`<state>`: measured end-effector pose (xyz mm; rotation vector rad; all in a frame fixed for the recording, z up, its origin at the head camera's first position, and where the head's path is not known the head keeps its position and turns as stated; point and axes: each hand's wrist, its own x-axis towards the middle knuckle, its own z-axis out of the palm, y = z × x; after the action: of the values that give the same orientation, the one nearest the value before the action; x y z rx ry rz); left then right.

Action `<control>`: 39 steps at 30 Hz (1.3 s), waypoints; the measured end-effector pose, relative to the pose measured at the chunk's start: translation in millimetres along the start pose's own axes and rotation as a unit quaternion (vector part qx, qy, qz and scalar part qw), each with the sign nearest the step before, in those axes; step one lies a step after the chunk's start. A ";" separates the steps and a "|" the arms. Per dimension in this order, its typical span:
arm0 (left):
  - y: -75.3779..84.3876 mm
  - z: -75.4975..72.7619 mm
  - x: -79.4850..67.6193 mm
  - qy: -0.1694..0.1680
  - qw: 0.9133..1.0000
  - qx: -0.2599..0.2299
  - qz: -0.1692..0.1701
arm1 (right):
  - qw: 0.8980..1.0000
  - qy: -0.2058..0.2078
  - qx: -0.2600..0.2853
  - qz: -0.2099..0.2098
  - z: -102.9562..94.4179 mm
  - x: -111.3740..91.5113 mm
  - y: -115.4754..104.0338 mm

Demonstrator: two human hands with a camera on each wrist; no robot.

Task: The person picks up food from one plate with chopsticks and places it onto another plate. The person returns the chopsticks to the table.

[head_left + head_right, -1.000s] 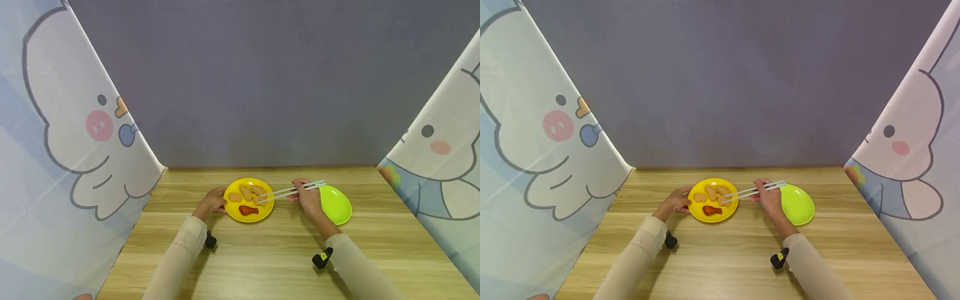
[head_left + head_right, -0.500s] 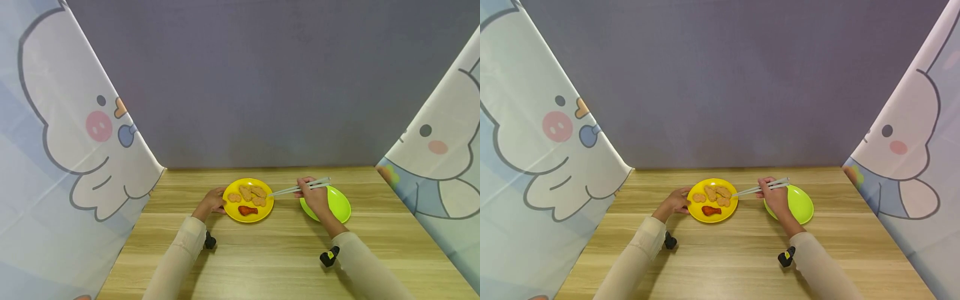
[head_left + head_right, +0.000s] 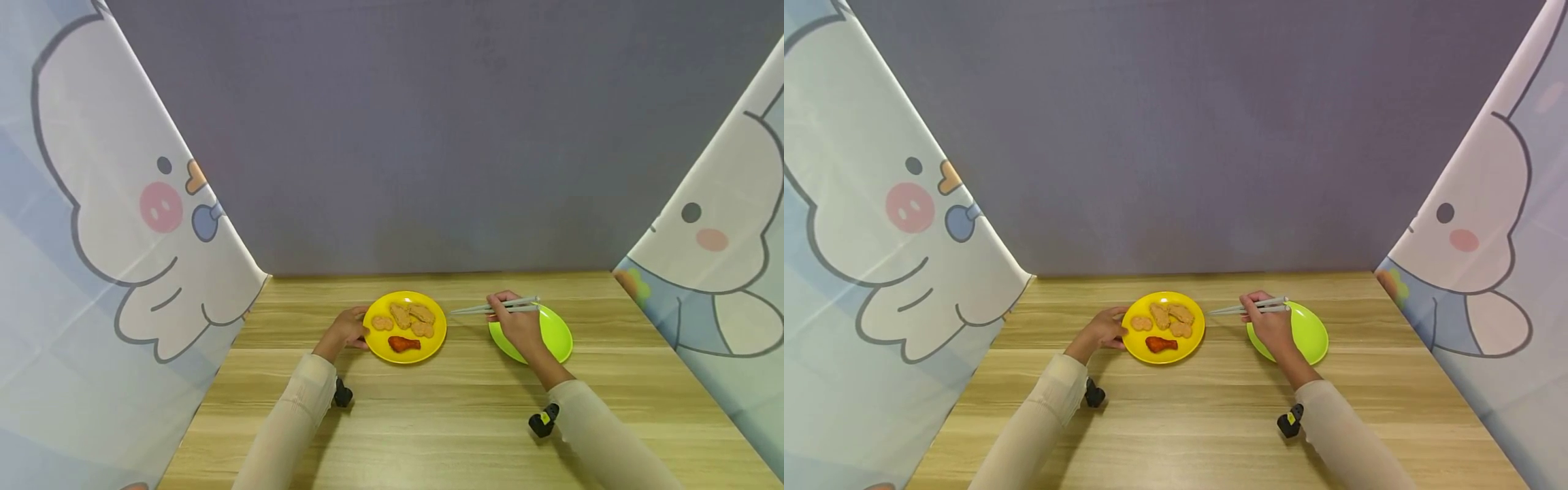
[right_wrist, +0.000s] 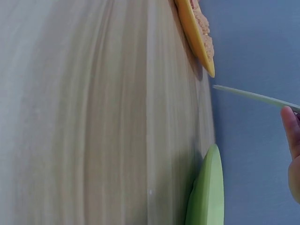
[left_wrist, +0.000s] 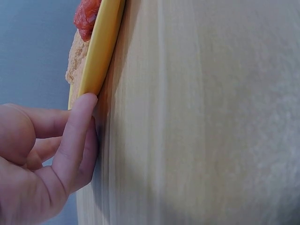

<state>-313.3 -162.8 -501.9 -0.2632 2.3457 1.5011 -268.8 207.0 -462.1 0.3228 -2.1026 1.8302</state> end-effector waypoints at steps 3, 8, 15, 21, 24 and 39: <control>-0.1 0.2 -0.4 0.001 1.000 0.001 0.000 | 0.999 -0.007 -0.045 -0.006 -2.2 0.5 9.7; 0.5 -0.1 -0.1 -0.001 1.000 -0.003 0.000 | 0.985 -0.001 -0.152 -0.076 -2.2 -1.4 32.2; -0.1 -0.4 -1.2 -0.003 1.000 0.001 0.002 | 0.929 -0.010 -0.250 -0.272 3.0 -8.2 32.8; -1.3 0.0 -1.1 -0.003 1.000 -0.001 0.009 | 0.865 -0.054 -0.324 -0.379 8.0 -12.4 35.2; -1.6 0.3 -0.6 -0.002 1.000 0.000 0.013 | 0.837 -0.089 -0.357 -0.405 11.8 -16.8 37.5; -0.3 -1.3 -2.1 -0.004 1.000 -0.007 0.010 | 0.784 -0.214 -0.463 -0.353 25.6 -44.1 29.5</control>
<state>-311.5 -164.2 -500.8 -0.2374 2.3393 1.5260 -242.1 184.0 -509.3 1.1156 -2.3731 0.2131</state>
